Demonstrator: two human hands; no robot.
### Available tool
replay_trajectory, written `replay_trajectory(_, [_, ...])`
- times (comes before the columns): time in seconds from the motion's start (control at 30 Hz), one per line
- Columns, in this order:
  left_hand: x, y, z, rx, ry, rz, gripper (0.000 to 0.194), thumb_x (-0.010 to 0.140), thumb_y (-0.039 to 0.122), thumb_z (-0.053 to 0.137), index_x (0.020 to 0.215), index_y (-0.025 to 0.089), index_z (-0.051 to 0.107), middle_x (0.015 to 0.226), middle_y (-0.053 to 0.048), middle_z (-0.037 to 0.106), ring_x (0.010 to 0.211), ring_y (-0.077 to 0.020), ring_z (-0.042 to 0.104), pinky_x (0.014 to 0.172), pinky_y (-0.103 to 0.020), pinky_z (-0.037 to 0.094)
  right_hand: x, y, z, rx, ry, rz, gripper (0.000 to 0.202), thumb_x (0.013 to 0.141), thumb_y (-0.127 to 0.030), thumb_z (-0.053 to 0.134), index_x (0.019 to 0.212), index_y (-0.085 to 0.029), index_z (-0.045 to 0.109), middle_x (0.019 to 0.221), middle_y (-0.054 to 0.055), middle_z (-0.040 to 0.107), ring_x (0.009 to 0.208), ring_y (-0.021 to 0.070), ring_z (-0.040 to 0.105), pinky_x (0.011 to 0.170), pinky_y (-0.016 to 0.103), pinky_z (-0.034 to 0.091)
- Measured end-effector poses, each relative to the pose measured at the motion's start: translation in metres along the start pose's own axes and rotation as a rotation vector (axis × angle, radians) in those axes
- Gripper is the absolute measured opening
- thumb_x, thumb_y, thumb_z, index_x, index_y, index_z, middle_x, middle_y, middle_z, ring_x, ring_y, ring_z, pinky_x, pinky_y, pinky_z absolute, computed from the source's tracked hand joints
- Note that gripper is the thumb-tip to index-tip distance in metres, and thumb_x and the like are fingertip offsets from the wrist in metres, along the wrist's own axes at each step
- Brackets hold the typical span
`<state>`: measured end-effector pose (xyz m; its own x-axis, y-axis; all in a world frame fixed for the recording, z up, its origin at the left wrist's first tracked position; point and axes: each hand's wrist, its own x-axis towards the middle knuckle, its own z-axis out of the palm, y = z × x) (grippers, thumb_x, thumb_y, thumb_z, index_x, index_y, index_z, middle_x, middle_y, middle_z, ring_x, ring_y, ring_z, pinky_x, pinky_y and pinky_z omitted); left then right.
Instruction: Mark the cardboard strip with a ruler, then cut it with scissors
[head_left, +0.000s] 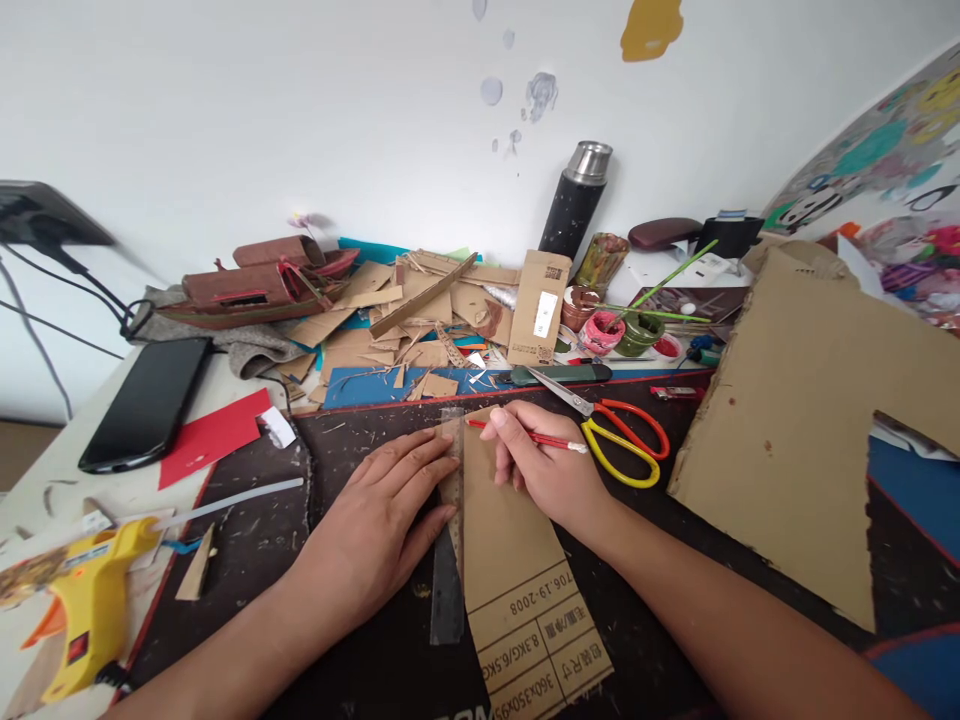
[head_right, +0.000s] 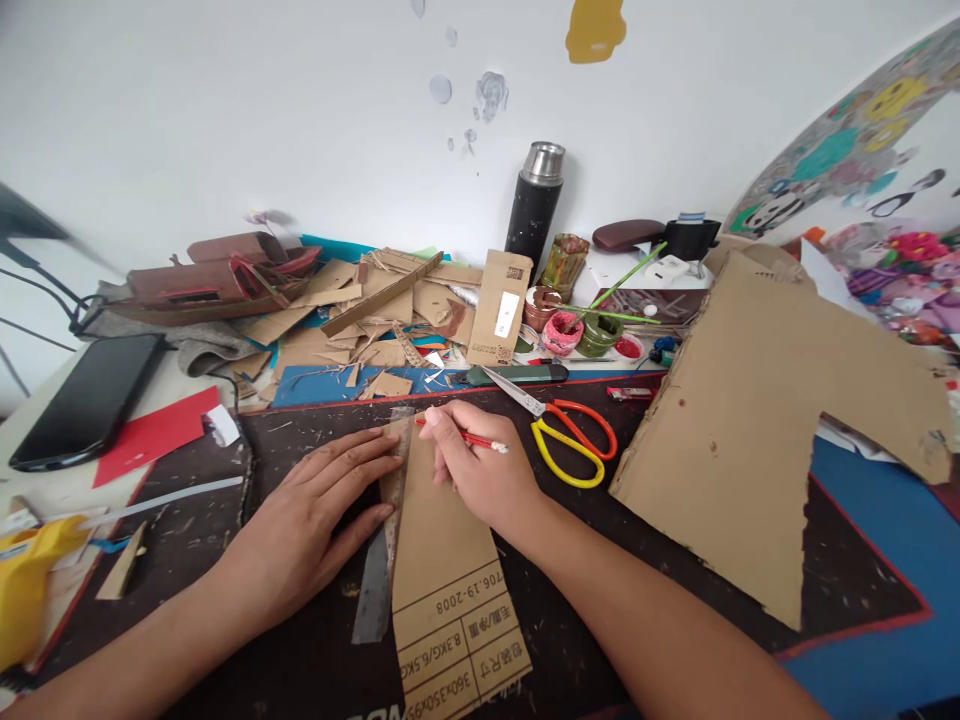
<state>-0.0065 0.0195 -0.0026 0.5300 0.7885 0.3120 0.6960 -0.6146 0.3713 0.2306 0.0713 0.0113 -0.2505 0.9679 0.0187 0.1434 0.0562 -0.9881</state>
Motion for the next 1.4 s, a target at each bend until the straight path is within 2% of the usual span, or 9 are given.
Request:
replay_trajectory(0.47, [-0.0007,-0.0012,0.0017,0.015,0.0,0.01,0.039,0.112,0.034,0.06,0.148,0.019,0.062,0.157,-0.012,0.067,0.151,-0.0309,0.055,0.124,-0.053,0.049,-0.0023,-0.0054,-0.0021,-0.143,-0.031,-0.127,0.04,0.115,-0.043,0.052,0.088,-0.022,0.071,0.055,-0.005,0.062,0.048,0.0123,0.061,0.059,0.026,0.048])
replay_trajectory(1.4, [0.0001,-0.0007,-0.0004,0.007,0.002,0.004,0.039,0.112,0.033,0.06,0.148,0.02,0.062,0.157,-0.012,0.067,0.151,-0.0312,0.056,0.124,-0.055,0.049,-0.0075,-0.0093,-0.0015,-0.16,-0.055,-0.159,0.045,0.114,-0.039,0.053,0.077,-0.021,0.069,0.048,-0.005,0.059,0.042,0.0116,0.059,0.052,0.024,0.045])
